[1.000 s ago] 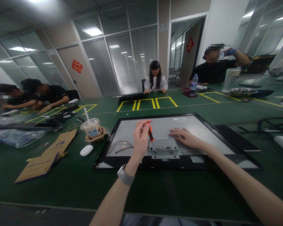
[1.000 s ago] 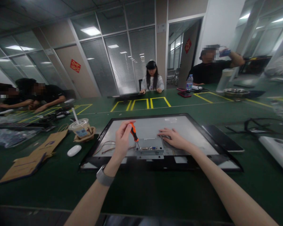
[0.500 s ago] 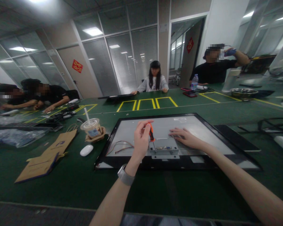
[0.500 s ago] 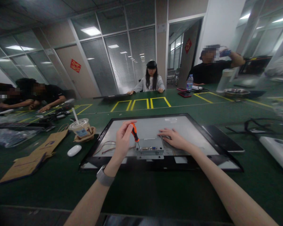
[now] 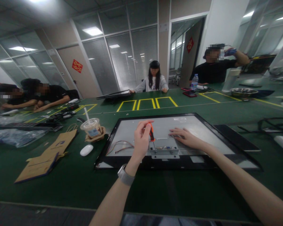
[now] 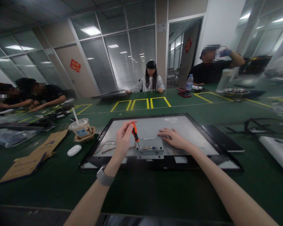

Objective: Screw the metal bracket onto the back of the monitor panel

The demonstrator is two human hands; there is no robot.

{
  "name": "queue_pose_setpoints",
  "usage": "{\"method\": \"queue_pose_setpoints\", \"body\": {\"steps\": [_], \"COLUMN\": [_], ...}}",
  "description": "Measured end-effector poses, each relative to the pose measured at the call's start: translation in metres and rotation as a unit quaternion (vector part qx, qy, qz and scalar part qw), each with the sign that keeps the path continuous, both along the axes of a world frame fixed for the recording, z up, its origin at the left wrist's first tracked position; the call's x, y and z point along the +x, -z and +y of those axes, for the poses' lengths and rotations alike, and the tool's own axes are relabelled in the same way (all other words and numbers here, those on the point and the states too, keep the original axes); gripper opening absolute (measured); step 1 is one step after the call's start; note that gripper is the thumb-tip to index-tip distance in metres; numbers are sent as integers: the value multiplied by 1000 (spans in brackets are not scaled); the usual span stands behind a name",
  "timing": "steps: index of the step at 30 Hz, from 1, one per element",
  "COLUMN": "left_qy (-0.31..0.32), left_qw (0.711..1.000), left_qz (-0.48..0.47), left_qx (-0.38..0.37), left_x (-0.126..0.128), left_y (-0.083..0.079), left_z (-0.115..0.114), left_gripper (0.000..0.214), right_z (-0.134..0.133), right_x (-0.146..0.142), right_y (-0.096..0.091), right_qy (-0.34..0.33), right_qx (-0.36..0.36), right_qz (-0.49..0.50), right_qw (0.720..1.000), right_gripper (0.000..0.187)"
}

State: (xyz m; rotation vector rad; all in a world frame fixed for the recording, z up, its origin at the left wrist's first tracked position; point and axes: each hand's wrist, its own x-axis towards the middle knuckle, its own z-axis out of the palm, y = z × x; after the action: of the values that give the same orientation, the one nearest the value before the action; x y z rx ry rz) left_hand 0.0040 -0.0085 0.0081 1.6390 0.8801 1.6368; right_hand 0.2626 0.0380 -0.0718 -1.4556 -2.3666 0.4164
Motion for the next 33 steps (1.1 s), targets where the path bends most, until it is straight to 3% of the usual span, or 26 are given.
{"method": "queue_pose_setpoints", "body": {"steps": [33], "left_qy": [2], "left_qw": [1000], "left_qz": [-4], "left_qx": [-7], "left_x": [0], "left_y": [1], "left_z": [0], "left_gripper": [25], "right_z": [1], "right_x": [1], "right_y": [2], "right_qy": [-6], "right_qx": [2], "right_qz": [11], "right_qw": [1000], "right_gripper": [43]}}
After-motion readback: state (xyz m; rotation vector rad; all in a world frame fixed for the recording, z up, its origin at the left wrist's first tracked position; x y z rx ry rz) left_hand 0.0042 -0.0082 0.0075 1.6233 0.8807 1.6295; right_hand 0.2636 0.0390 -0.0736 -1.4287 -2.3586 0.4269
